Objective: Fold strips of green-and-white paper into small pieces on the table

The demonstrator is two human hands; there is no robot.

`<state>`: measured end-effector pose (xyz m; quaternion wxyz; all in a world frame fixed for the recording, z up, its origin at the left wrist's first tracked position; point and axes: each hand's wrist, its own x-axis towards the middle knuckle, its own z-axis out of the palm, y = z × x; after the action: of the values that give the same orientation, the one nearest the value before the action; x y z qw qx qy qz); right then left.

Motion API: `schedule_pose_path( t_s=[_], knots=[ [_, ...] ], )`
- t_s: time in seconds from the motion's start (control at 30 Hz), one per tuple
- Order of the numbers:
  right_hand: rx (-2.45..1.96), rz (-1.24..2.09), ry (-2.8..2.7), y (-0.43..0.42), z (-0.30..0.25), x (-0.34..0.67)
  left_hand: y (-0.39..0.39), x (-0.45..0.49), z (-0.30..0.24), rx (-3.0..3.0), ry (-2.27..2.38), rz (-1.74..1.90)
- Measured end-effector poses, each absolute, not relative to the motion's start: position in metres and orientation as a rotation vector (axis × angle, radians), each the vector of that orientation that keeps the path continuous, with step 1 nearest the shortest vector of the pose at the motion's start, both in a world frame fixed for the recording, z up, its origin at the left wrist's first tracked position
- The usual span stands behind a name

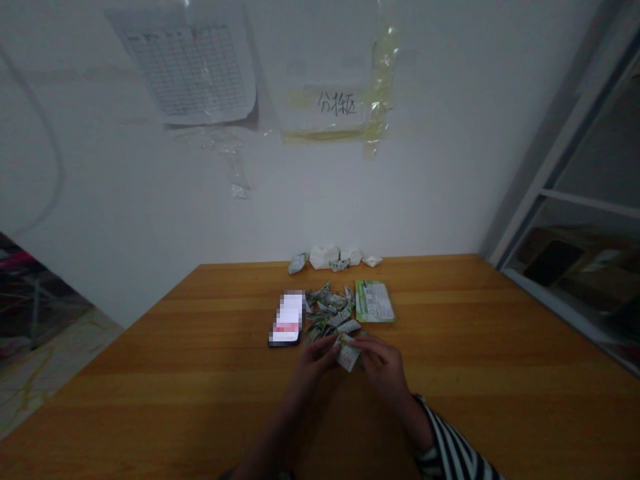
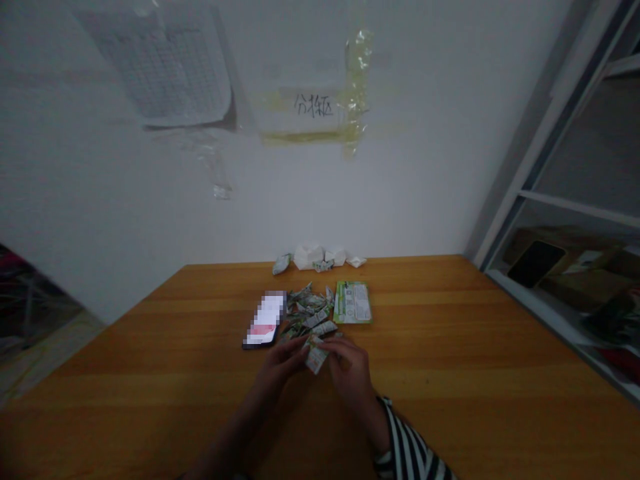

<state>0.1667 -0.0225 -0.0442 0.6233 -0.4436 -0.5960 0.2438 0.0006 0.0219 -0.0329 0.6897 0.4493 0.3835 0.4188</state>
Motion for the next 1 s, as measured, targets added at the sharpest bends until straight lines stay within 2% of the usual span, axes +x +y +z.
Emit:
schedule_pose_path(
  t_s=[0.33, 0.6, 0.77, 1.0],
  knots=[
    [-1.039, 0.81, -1.434, -0.027, -0.046, 0.155, 0.015, 0.001, -0.015, 1.183, 1.068, 1.066],
    [-1.031, 0.751, -1.642, -0.027, -0.049, 0.156, 0.018, 0.001, -0.023, 1.391, 1.024, 0.998],
    [-1.096, 0.743, -1.519, -0.026, -0.046, 0.155, 0.015, 0.004, -0.025, 1.332, 0.893, 0.99],
    [-1.134, 0.811, -1.538, -0.025, -0.051, 0.152, 0.011, 0.007, -0.02, 1.319, 1.07, 1.028]
  ],
)
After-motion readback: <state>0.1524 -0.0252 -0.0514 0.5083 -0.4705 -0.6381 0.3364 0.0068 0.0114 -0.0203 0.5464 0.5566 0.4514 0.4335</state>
